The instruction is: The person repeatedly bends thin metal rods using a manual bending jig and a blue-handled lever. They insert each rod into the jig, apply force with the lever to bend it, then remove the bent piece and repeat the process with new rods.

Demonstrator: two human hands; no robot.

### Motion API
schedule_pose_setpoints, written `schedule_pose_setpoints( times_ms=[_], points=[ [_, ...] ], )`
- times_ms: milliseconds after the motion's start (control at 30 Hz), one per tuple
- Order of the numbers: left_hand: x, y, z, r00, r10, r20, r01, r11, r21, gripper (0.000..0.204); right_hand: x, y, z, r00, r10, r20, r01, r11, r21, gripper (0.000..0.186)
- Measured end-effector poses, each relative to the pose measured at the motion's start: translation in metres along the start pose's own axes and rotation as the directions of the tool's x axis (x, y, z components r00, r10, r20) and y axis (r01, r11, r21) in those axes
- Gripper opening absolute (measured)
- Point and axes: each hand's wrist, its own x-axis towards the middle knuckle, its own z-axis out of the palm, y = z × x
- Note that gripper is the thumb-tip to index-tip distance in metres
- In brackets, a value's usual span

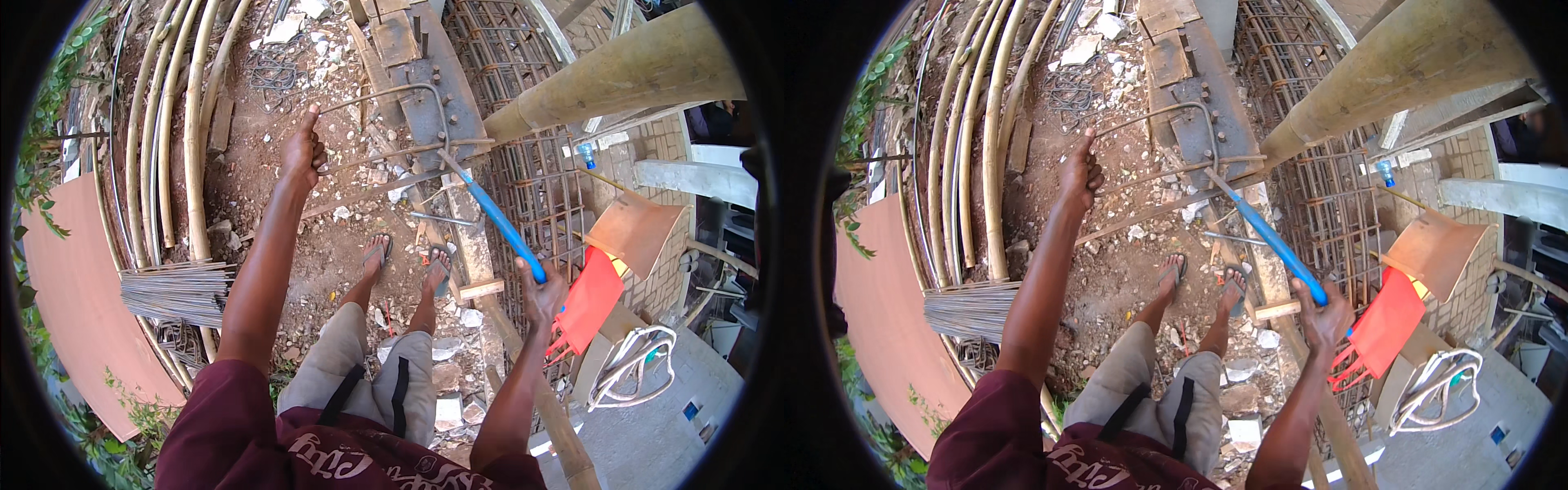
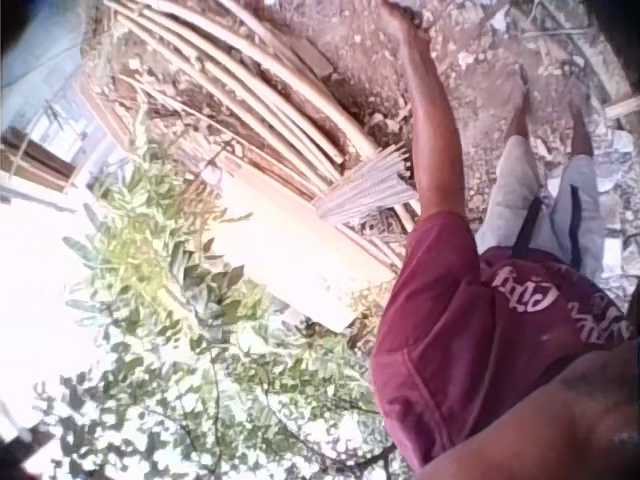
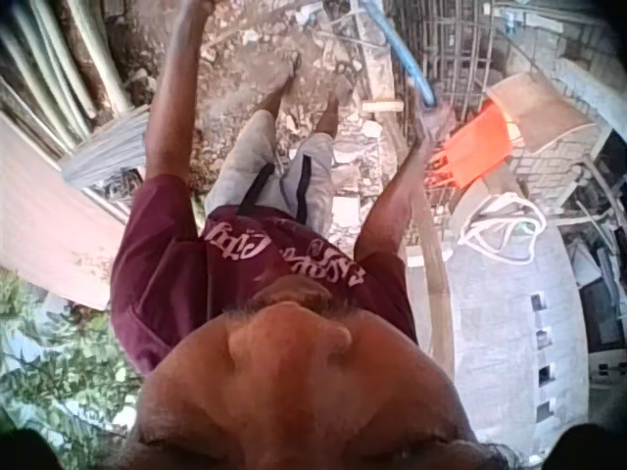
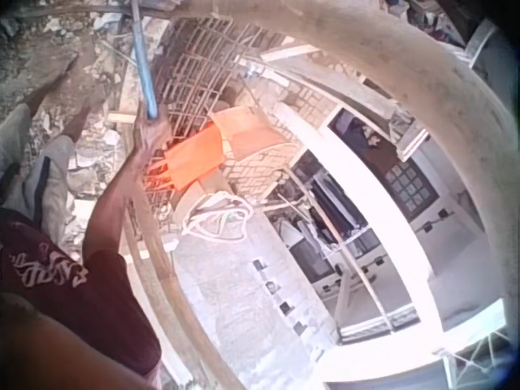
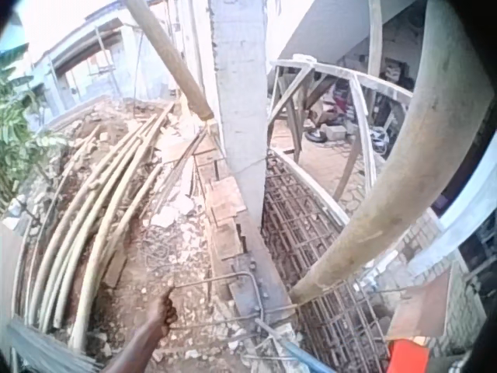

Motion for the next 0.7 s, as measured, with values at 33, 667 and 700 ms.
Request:
schedule_pose_setpoints(
  times_ms=[33, 667, 700],
  points=[
    [0.001, 0.0, 0.002, 1.0, 0.01, 0.005, -0.01, 1.0, -0.013, 0.037, -0.031, -0.008, 0.034, 0.993, 0.106, -0.049, -0.102, 0.992, 0.077, 0.067],
    [-0.003, -0.003, 0.005, 1.0, 0.024, -0.002, -0.024, 1.0, -0.019, 0.048, -0.039, 0.058, 0.061, 0.573, -0.199, 0.795, -0.355, 0.814, 0.46, 0.03],
    [-0.004, -0.003, 0.006, 0.999, 0.034, 0.013, -0.034, 0.999, -0.016, 0.056, -0.048, 0.064, 0.071, 0.642, -0.241, 0.727, -0.32, 0.778, 0.541, 0.03]
  ],
)
